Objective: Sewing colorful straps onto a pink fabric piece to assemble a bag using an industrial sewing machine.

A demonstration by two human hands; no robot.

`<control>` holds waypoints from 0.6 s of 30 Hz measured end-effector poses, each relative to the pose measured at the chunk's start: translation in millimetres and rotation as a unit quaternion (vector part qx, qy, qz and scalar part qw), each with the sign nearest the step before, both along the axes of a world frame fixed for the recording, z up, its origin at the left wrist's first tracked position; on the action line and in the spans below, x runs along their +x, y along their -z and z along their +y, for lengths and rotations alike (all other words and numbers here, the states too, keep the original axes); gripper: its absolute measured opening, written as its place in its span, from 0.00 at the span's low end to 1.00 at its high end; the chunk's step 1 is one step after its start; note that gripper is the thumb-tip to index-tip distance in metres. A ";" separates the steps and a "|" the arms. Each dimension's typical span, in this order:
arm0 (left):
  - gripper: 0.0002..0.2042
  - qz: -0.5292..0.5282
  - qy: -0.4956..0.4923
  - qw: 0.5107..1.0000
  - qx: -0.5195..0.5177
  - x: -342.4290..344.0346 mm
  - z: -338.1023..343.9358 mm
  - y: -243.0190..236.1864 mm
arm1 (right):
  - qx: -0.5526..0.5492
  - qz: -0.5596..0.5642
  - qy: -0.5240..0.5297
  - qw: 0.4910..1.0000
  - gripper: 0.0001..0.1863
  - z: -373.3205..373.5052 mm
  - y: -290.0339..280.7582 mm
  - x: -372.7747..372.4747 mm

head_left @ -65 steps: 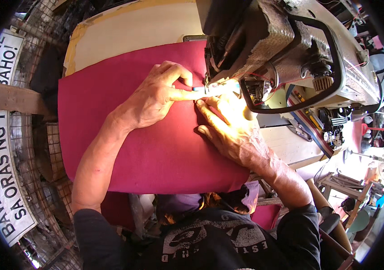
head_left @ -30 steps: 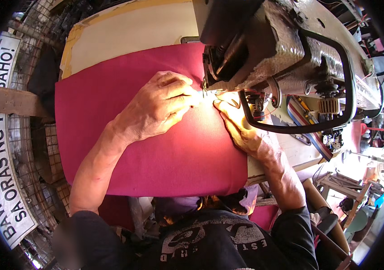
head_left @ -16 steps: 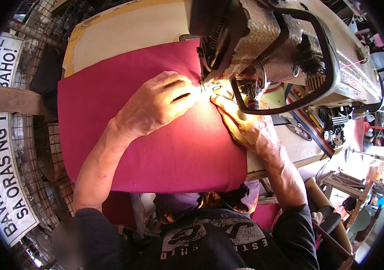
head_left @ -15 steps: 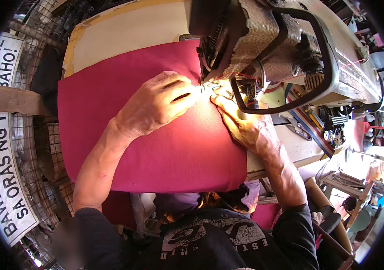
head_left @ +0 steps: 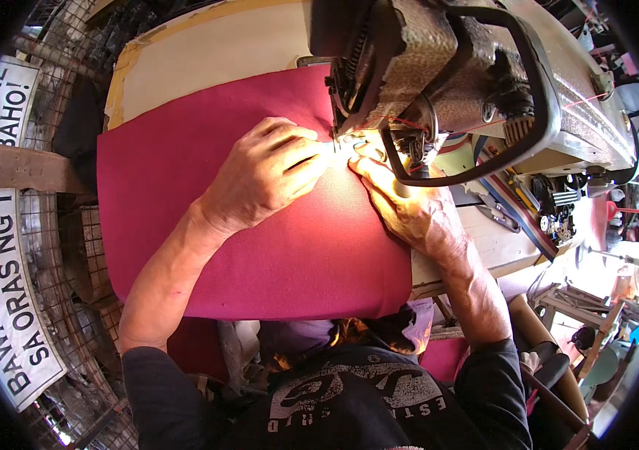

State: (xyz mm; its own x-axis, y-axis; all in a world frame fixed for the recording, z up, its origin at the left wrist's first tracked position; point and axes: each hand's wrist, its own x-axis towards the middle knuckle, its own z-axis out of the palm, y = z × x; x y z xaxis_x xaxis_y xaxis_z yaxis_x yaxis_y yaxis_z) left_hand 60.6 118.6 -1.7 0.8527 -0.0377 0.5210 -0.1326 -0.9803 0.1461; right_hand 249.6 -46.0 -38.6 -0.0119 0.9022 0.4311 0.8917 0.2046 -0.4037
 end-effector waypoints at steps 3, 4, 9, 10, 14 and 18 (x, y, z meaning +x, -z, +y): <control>0.08 0.008 0.009 1.000 0.000 -1.1 3.4 -2.3 | 0.004 0.001 -0.010 1.000 0.04 -0.4 -2.1 -1.3; 0.08 0.014 0.015 1.000 0.002 -1.7 5.2 -3.2 | 0.022 0.018 -0.002 1.000 0.04 -0.2 -2.4 -1.9; 0.08 0.030 0.025 0.999 0.001 -1.2 7.8 -5.4 | 0.008 -0.013 -0.019 1.000 0.05 0.3 -4.6 -1.8; 0.07 0.024 0.027 0.999 -0.002 -0.7 7.1 -5.7 | 0.016 -0.007 -0.020 1.000 0.05 0.3 -5.5 -1.6; 0.07 0.023 0.009 1.000 0.015 1.9 -1.4 -6.3 | 0.027 -0.027 -0.031 0.999 0.05 0.0 -12.0 -1.2; 0.08 0.042 -0.019 0.997 0.061 2.4 -9.8 -5.4 | 0.012 -0.005 -0.019 1.000 0.05 0.1 -18.3 -2.6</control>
